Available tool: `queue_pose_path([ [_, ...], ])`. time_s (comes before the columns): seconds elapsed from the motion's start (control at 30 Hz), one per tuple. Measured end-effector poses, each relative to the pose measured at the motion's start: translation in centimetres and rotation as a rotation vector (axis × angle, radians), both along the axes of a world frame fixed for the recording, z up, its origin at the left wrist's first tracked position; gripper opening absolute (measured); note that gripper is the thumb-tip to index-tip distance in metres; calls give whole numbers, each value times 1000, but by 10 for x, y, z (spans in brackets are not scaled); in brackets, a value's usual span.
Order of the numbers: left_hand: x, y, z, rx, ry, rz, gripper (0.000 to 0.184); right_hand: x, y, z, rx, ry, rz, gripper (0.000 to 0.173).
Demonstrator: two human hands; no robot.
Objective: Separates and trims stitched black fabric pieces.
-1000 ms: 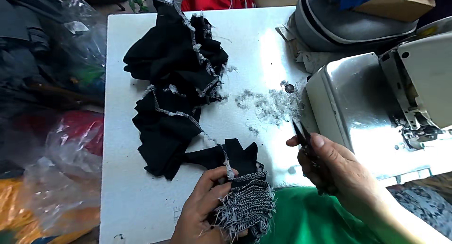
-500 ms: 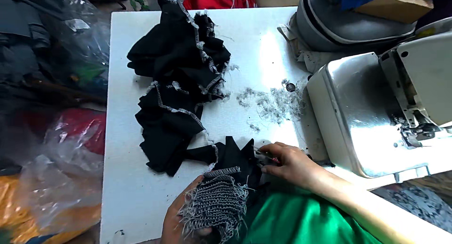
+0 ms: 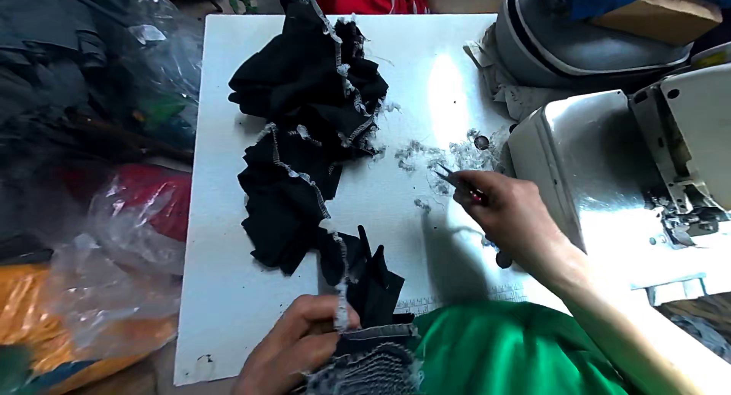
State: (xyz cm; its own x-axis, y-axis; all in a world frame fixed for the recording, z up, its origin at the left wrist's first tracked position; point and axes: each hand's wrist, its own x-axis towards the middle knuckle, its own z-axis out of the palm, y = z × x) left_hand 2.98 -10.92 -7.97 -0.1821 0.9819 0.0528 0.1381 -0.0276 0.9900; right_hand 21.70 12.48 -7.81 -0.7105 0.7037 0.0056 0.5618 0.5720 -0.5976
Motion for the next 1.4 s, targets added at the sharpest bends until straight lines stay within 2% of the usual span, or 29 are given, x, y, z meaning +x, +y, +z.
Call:
queue_pose_path([
  [0.1,13,5,-7,36,128,-35,20,-3,6,15,46,-34,-51,16],
  [0.23,31,7,-18,51,108,-4,17,9,5,28,19,39,-29,11],
  [0.3,34,8,-19,56,99,-18,19,17,1,32,-164,135,101,16],
  [0.4,33,8,-18,65,124,-43,19,26,-6,28,-585,128,421,56],
  [0.43,32,8,-18,73,141,-53,18,27,-7,25,-684,101,507,64],
  [0.47,32,8,-18,88,154,-64,17,28,-6,23,-754,66,566,65],
  [0.6,32,11,-19,143,178,-102,16,31,-3,19,-887,-65,681,52],
  [0.83,34,16,-24,210,147,-164,15,20,0,19,-955,-138,780,49],
  [1.0,33,19,-26,228,129,-192,17,11,-2,20,-980,-86,820,43],
  [1.1,34,20,-27,225,118,-181,17,8,-5,20,-924,-17,836,39],
  [1.23,34,20,-26,214,110,-192,17,9,-10,14,-857,79,815,41],
  [1.4,33,21,-24,210,110,-214,18,9,-10,19,-946,-14,759,37],
])
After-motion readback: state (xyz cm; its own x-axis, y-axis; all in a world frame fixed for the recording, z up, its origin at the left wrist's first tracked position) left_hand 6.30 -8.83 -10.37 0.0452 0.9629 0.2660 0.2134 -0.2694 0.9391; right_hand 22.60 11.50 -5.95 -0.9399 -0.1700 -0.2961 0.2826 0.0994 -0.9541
